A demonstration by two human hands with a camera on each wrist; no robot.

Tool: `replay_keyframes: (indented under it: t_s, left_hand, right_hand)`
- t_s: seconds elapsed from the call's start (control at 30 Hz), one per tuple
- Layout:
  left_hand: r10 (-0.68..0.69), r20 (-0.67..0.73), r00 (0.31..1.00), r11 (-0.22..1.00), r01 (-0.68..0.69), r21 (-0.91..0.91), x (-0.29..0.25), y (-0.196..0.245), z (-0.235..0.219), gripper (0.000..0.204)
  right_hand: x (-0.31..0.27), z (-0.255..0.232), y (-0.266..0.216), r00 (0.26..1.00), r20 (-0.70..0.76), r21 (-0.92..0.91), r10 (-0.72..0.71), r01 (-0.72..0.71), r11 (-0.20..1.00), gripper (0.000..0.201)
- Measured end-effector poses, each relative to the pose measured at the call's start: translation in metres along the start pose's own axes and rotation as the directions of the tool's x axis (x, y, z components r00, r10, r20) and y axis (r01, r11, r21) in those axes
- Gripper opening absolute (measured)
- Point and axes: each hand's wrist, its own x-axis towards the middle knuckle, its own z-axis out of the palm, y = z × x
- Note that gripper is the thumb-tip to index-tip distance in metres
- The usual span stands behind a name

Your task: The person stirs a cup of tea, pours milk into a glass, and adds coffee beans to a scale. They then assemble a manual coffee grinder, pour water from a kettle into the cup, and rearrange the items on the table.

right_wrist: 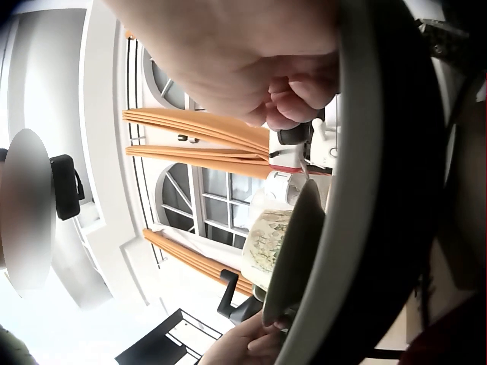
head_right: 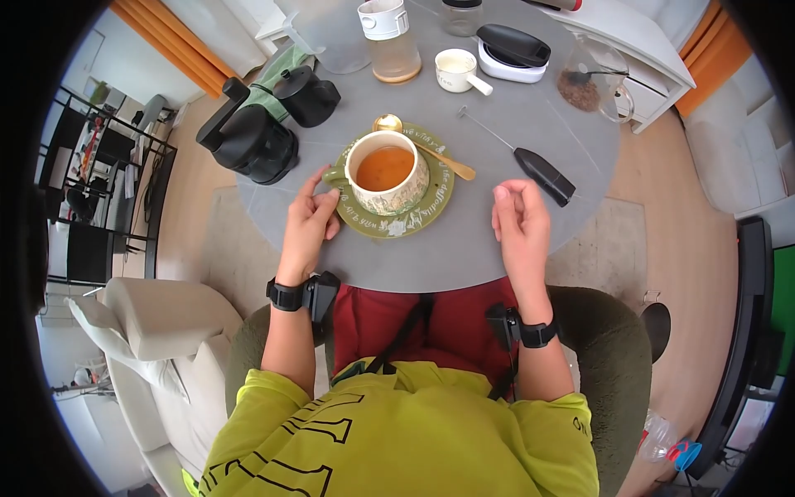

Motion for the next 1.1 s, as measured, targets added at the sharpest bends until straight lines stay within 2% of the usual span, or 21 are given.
replay_keyframes:
  t_s: [0.17,0.23,0.47,0.53,0.67,0.87,1.1]
  left_hand:
    - [0.038,-0.040,0.998,0.999,-0.037,0.018,-0.009,-0.003,0.002,0.048]
    - [-0.007,-0.005,1.000,0.997,0.007,-0.076,-0.012,-0.003,0.006,0.049]
    - [0.033,-0.019,0.999,0.993,-0.035,-0.112,-0.007,-0.010,0.007,0.050]
    - [-0.023,-0.032,0.999,0.982,0.016,-0.190,-0.009,-0.010,0.008,0.051]
    - [-0.027,-0.037,0.999,0.967,0.017,-0.254,-0.010,-0.007,0.011,0.052]
    - [-0.010,-0.016,1.000,0.967,0.006,-0.256,0.010,-0.004,0.014,0.054]
    - [-0.056,-0.041,0.998,0.964,0.044,-0.261,0.037,-0.001,0.017,0.049]
  right_hand:
    - [-0.005,-0.002,0.009,1.000,-0.025,0.013,0.008,-0.008,1.000,0.020]
    - [-0.004,-0.001,0.009,1.000,-0.023,0.031,0.004,-0.003,1.000,0.020]
    - [-0.009,-0.001,0.010,0.999,-0.030,0.058,-0.035,0.037,0.998,0.020]
    - [-0.010,-0.001,0.011,0.998,-0.045,0.064,-0.048,0.051,0.997,0.020]
    - [-0.012,-0.001,0.010,0.999,-0.039,0.030,-0.037,0.038,0.999,0.019]
    - [-0.017,0.000,0.010,0.996,-0.046,0.012,-0.070,0.071,0.997,0.019]
    - [-0.016,0.000,0.012,0.994,-0.057,0.003,-0.093,0.093,0.996,0.020]
